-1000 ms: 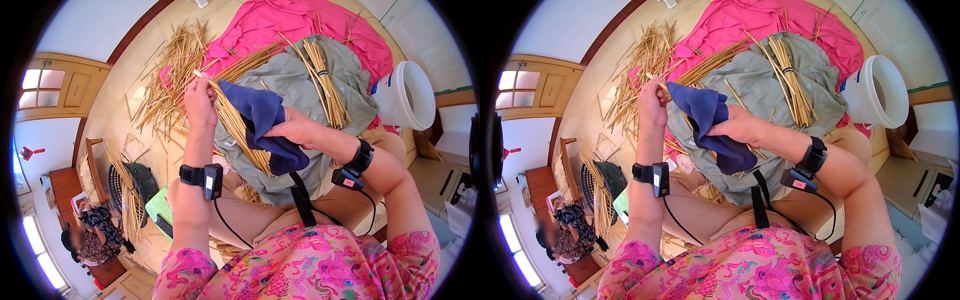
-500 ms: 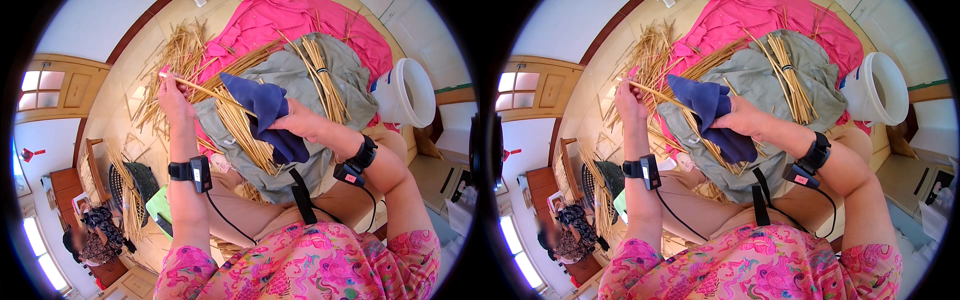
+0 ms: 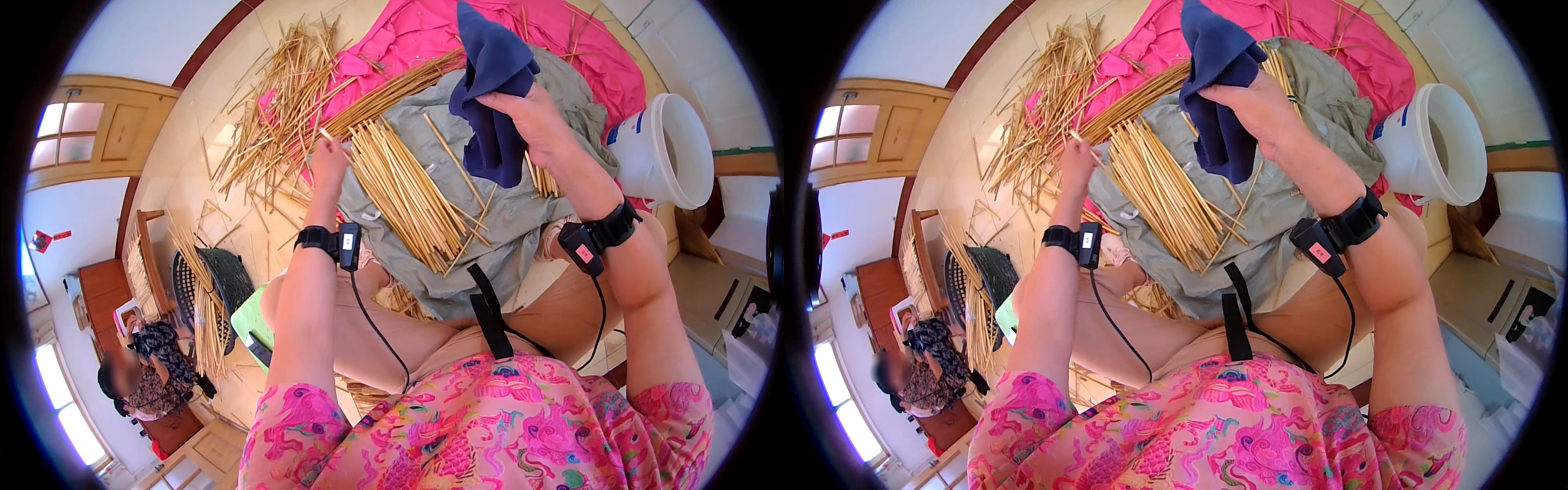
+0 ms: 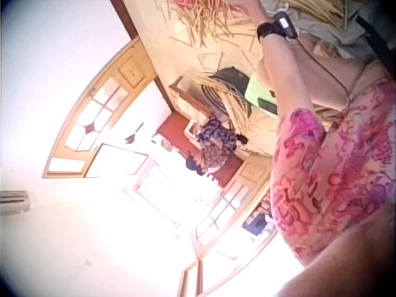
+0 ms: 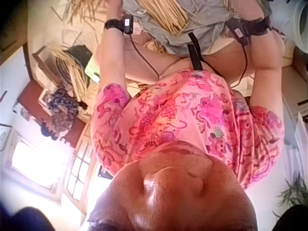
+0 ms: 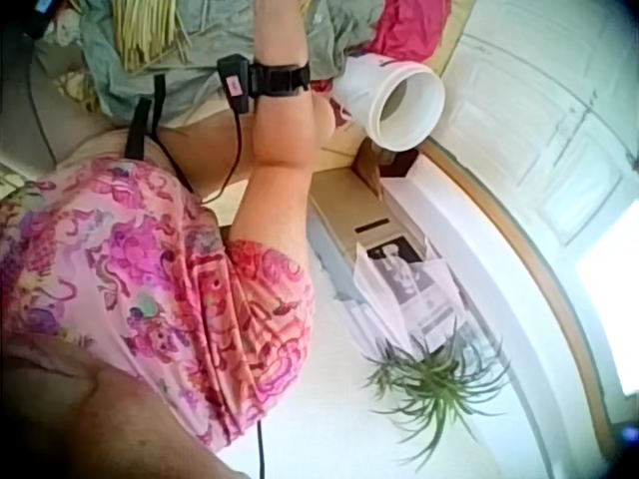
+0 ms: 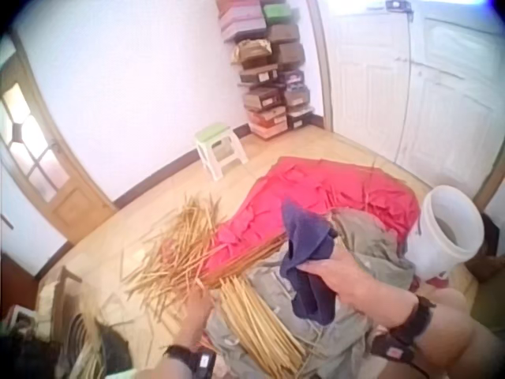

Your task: The person cleans and sorts long wooden reeds by hand using a blue cloth to wipe down individual sticks before bundling them together with ties.

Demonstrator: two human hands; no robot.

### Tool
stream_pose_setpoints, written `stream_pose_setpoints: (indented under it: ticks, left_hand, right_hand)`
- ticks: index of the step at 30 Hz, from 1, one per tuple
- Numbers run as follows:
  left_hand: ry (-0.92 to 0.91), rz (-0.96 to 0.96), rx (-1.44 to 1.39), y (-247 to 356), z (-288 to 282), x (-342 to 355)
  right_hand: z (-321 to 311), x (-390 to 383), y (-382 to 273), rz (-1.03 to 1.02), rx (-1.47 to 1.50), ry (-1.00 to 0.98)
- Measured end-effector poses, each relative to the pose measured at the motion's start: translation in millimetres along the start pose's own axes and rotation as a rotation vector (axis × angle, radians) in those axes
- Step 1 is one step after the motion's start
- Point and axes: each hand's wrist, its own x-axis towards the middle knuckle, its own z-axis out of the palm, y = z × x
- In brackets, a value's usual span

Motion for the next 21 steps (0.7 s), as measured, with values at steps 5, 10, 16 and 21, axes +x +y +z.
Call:
stream_pose_setpoints:
  ticks: [5, 10, 16, 21]
  left_hand:
    - [-0.287, -0.107, 0.18, -63, 40, -9]
    - [-0.302, -0.129, 0.258, -119, 71, -17]
    - [-0.243, -0.183, 0.149, -121, 87, 4]
    - [-0.222, -0.219, 0.181, -124, 93, 27]
  right_hand:
    - [-1, 0, -7, 0.013, 0.046, -0.05]
    - [-4, 5, -10, -0.028, 0.017, 0.047]
    - [-11, 11, -9, -0.03, 0.047, 0.094]
    - [-8, 12, -13, -0.017, 0.058, 0.088]
